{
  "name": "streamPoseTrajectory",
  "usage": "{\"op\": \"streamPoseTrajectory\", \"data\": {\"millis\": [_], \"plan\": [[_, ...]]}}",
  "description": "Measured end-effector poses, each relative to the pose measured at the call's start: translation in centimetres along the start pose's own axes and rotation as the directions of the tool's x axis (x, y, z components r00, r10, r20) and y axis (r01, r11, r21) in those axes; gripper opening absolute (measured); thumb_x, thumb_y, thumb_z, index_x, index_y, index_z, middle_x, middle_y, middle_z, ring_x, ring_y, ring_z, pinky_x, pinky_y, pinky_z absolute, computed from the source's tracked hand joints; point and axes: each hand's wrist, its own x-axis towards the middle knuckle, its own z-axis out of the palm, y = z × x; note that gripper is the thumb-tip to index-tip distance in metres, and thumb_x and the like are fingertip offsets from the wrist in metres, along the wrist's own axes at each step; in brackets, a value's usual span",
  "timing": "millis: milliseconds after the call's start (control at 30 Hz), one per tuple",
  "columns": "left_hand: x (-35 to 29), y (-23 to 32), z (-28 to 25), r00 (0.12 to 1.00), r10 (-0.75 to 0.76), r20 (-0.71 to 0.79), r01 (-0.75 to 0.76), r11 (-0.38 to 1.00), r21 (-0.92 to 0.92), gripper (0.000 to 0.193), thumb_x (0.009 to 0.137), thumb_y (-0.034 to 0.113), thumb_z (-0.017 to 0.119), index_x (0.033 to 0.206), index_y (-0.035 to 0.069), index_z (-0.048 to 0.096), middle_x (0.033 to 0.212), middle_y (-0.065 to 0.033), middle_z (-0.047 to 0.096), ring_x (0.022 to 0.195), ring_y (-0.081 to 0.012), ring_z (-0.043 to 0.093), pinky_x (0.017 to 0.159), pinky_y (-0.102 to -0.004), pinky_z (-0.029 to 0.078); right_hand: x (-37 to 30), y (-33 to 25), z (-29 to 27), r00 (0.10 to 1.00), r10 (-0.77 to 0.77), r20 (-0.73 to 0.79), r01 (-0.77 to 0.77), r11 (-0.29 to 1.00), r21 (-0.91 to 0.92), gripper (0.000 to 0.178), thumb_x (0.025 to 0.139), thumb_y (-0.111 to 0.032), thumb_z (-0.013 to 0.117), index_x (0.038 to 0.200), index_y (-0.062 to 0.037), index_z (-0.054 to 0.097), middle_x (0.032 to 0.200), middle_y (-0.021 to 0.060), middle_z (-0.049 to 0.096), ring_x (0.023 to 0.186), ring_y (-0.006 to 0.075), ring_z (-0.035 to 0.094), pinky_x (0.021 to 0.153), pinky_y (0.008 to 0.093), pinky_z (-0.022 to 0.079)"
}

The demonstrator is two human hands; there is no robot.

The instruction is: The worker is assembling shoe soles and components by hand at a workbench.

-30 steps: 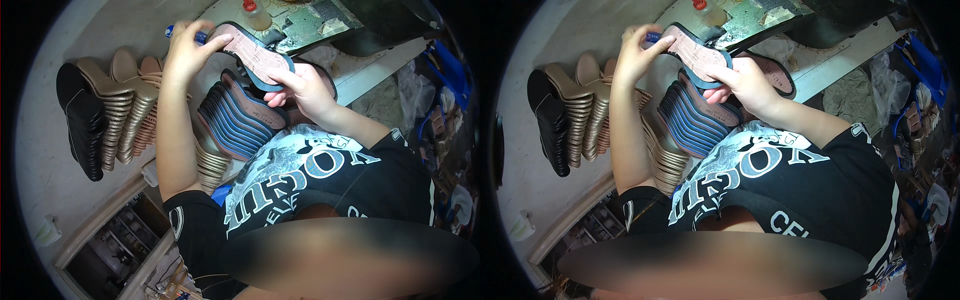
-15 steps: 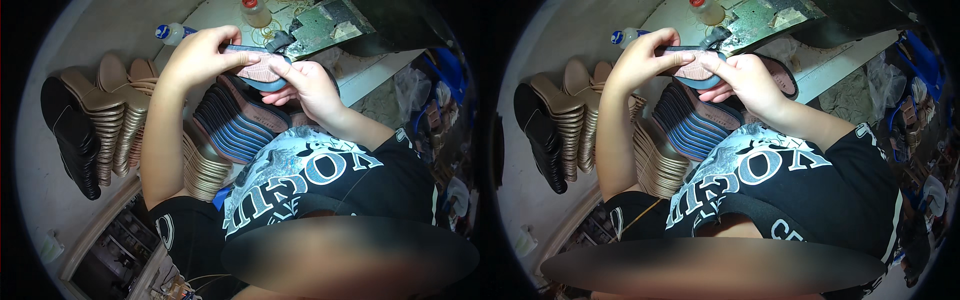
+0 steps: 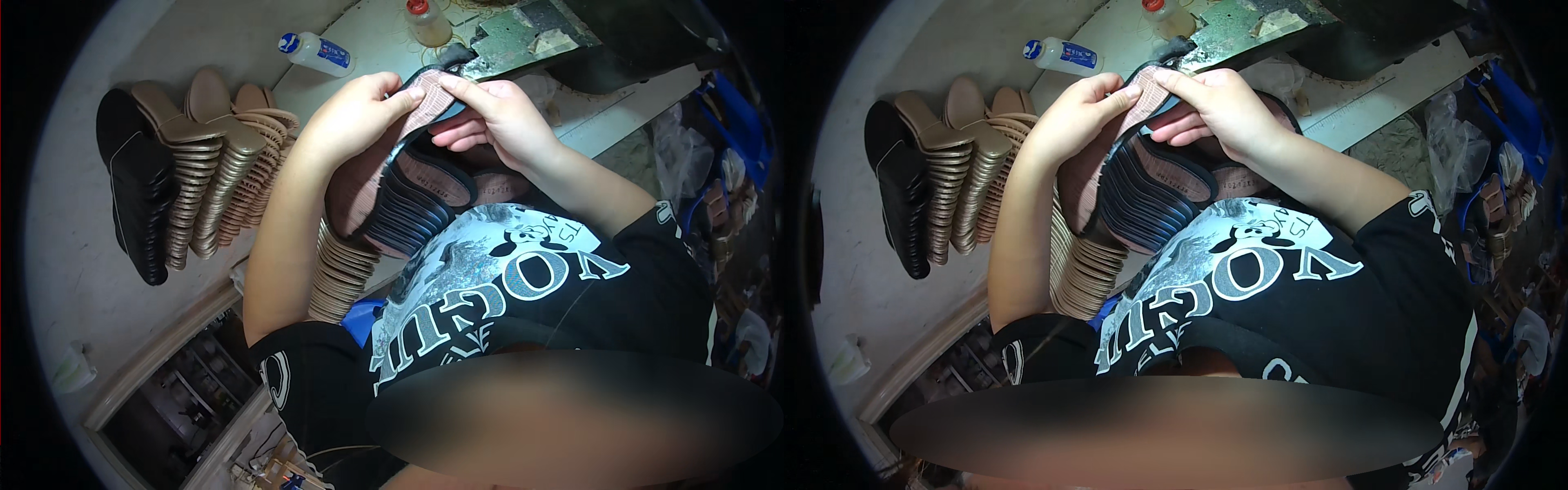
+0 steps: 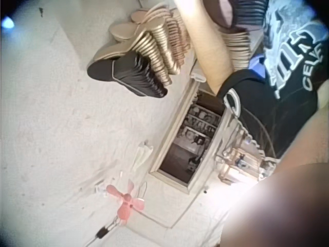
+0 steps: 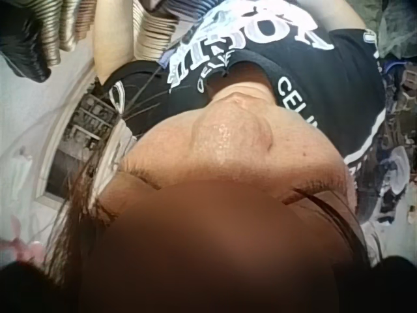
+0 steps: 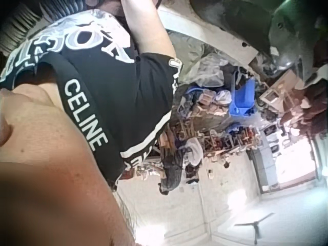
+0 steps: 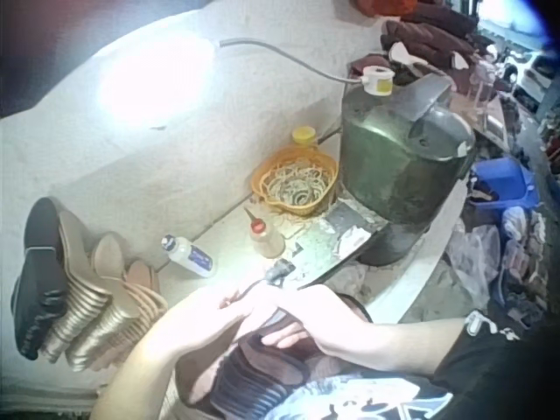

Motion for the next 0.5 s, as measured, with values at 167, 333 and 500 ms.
{"op": "streamPoseTrajectory", "data": {"millis": [167, 333, 500], "plan": [[-0.3, 0.5, 0.7, 0.994, -0.104, 0.038, 0.109, 0.983, -0.149, 0.038, 0.091, 0.037, 0.058, 0.085, 0.000, 0.062, 0.067, -0.0003, 0.057, 0.055, -0.0055, 0.050, 0.050, -0.0223, 0.041, -0.1, -0.3, -0.8, 0.998, -0.003, 0.060, 0.004, 1.000, -0.021, 0.041, 0.089, -0.034, 0.060, 0.098, 0.0056, 0.062, 0.085, 0.0145, 0.067, 0.071, 0.0196, 0.069, 0.057, 0.0230, 0.057], [-1.0, 1.6, 1.0, 0.980, -0.173, 0.097, 0.191, 0.954, -0.231, 0.042, 0.091, 0.041, 0.058, 0.077, 0.002, 0.062, 0.056, -0.0027, 0.058, 0.042, -0.0076, 0.051, 0.039, -0.0209, 0.040, -1.0, -0.4, -1.4, 0.993, 0.052, 0.110, -0.044, 0.996, -0.074, 0.038, 0.087, -0.033, 0.063, 0.094, 0.0043, 0.063, 0.080, 0.0111, 0.066, 0.067, 0.0160, 0.068, 0.056, 0.0215, 0.055], [-1.0, 2.2, 1.7, 0.976, -0.201, 0.082, 0.217, 0.920, -0.325, 0.051, 0.089, 0.046, 0.058, 0.060, 0.004, 0.055, 0.040, -0.0054, 0.050, 0.027, -0.0091, 0.042, 0.028, -0.0195, 0.031, -2.3, -0.7, -3.0, 0.971, 0.105, 0.214, -0.040, 0.957, -0.288, 0.030, 0.083, -0.028, 0.069, 0.085, 0.0019, 0.068, 0.074, 0.0023, 0.065, 0.062, 0.0051, 0.057, 0.059, 0.0204, 0.046]]}}
